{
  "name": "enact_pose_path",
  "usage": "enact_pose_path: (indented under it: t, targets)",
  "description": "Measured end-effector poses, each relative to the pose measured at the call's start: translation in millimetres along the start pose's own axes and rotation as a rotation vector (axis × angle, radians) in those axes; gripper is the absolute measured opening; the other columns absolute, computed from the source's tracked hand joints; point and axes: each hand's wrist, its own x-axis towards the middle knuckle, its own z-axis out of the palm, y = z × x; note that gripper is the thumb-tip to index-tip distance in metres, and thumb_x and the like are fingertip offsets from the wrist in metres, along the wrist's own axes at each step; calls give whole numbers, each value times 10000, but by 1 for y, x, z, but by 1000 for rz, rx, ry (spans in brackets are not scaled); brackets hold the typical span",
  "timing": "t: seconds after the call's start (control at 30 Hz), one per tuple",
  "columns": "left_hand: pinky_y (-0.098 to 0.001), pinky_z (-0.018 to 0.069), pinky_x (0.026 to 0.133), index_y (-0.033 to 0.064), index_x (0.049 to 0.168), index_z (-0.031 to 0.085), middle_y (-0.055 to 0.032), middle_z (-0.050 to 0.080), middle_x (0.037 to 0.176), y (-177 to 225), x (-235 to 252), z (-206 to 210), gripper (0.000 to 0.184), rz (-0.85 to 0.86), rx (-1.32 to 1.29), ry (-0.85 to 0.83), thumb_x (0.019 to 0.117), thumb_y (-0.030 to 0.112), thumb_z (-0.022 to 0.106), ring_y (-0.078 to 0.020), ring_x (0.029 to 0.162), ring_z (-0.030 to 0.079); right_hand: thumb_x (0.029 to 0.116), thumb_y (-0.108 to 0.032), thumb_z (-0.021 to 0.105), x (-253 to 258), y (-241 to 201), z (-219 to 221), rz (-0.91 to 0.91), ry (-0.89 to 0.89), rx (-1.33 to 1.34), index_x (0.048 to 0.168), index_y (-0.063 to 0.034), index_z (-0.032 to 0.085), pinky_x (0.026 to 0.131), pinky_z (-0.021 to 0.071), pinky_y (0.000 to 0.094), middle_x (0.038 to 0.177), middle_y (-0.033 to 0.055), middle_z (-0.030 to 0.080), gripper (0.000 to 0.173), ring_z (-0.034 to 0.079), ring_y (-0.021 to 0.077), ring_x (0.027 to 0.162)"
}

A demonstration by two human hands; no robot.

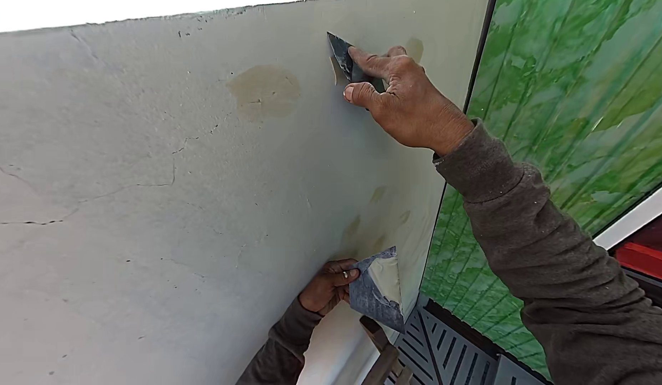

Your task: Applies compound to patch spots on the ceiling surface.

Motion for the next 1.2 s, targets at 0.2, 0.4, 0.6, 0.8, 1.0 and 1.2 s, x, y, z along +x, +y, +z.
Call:
enact_pose_path:
  t: [0.2,0.4,0.6,0.8,1.0,1.2]
  targets:
    - [-326,637,714,71,1125,729,-113,750,977,3,3,2,201,11,21,2,1013,211,637,-160,804,747,997,-465,546,-44,10,-19,-99,-136,-159,1473,-265,584,929,484,434,1350,103,544,518,556,231,1177]
    - [-324,629,706,80,1120,703,-80,750,967,3,4,4,211,-26,56,39,1057,150,514,-148,804,739,1020,-514,521,-72,10,-26,-230,142,-200,1576,-255,435,789,580,424,1430,145,492,620,635,243,1094]
    - [-344,627,727,88,1128,685,-71,748,968,-12,-7,9,226,-4,6,113,1066,154,478,-160,821,739,982,-516,559,-62,-33,25,-458,197,-225,1562,-189,459,971,492,520,1541,193,413,673,517,359,1281]
    - [-315,617,657,113,1066,741,-83,751,926,-88,-41,25,184,128,-200,234,998,256,648,-147,739,726,997,-480,560,-44,-55,55,-507,279,-255,1579,-157,426,915,478,513,1536,239,384,679,504,398,1217]
    - [-353,631,663,93,1102,747,-145,753,959,-144,-73,34,222,221,-372,411,982,265,676,-200,764,744,999,-504,546,-22,-69,68,-506,343,-247,1543,-173,492,958,463,483,1490,243,447,639,516,395,1212]
    - [-336,619,654,93,1089,714,-96,754,918,-147,-87,32,180,116,-262,489,1022,184,573,-171,743,734,1001,-487,543,-47,-85,75,-595,310,-240,1589,-164,409,950,465,518,1559,247,363,684,489,413,1261]
